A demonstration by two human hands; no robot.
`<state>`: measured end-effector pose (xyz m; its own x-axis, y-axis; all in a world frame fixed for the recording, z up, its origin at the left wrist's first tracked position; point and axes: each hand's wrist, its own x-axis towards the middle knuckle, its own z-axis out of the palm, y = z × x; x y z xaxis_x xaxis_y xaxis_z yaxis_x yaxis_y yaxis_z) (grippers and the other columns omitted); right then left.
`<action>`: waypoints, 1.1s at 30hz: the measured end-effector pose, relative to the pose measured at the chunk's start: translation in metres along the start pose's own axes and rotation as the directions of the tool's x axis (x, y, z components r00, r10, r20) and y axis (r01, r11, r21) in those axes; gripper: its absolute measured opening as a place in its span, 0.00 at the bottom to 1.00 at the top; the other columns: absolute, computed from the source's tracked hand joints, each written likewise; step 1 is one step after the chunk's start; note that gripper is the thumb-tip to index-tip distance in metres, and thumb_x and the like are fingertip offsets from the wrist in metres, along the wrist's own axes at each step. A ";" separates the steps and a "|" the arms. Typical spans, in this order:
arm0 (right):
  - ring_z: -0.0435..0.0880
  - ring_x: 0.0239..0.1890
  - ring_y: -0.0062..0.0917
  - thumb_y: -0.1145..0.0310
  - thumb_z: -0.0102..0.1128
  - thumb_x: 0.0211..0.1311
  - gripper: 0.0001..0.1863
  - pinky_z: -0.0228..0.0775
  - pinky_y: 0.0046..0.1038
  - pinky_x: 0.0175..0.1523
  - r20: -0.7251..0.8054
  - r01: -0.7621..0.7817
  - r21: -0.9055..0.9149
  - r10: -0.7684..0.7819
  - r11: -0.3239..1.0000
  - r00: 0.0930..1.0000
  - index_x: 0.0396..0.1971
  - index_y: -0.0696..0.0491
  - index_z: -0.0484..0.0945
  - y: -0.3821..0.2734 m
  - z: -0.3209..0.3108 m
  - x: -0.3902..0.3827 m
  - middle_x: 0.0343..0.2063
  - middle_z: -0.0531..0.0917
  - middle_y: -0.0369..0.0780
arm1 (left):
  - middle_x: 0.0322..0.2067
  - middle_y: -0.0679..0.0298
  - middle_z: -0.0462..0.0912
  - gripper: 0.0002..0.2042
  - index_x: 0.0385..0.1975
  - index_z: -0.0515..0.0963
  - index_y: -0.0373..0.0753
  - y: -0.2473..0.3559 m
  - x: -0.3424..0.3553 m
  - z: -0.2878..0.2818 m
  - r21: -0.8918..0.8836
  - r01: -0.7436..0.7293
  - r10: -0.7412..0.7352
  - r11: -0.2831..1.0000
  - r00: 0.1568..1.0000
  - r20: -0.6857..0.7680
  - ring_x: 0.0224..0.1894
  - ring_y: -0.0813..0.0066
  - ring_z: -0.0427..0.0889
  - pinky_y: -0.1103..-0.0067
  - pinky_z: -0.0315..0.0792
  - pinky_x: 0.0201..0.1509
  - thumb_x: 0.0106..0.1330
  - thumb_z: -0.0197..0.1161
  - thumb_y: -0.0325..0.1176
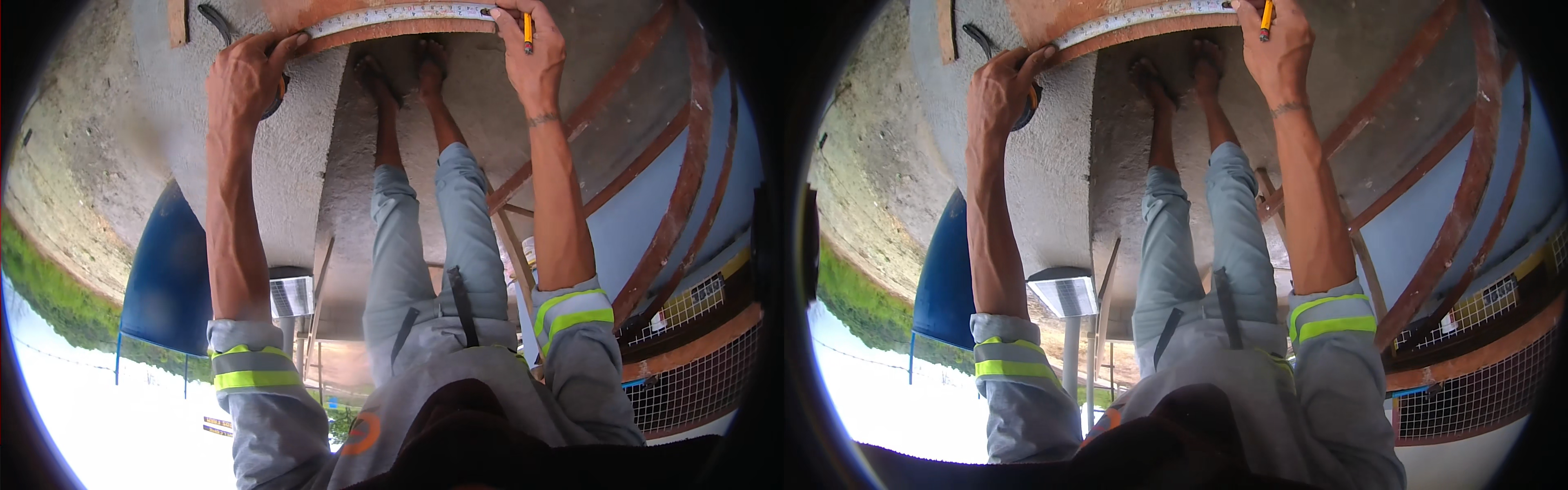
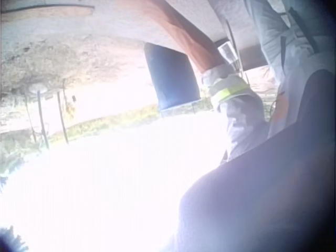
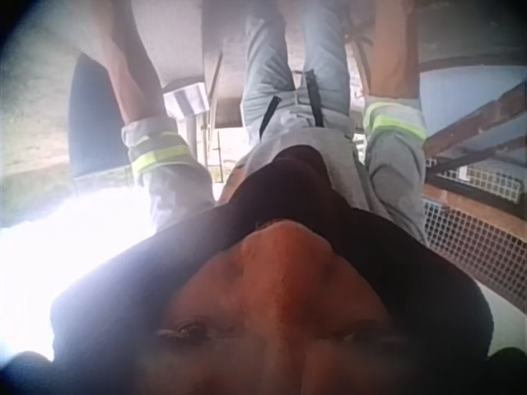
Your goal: The person clears debris from a hole in a concrete floor, nails a wooden board to a ledge, and measures a piece of wood using a tape measure and a pencil.
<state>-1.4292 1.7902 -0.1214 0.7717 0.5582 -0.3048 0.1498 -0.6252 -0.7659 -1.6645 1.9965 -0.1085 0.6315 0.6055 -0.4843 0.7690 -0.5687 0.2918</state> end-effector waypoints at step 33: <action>0.79 0.32 0.34 0.82 0.65 0.52 0.07 0.71 0.33 0.37 0.081 0.576 0.146 -0.590 0.804 0.803 0.28 0.58 0.74 -0.010 0.047 -0.015 0.26 0.77 0.42 | 0.29 0.64 0.83 0.18 0.38 0.85 0.44 -0.017 -0.009 0.014 0.025 -0.065 0.068 0.998 0.989 -0.131 0.29 0.67 0.84 0.70 0.78 0.34 0.66 0.60 0.53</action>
<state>-1.4706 1.8135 -0.1359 0.4812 0.8617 0.1610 0.4750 -0.1020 -0.8741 -1.6845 1.9931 -0.1209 0.6896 0.6333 -0.3512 0.7237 -0.6206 0.3018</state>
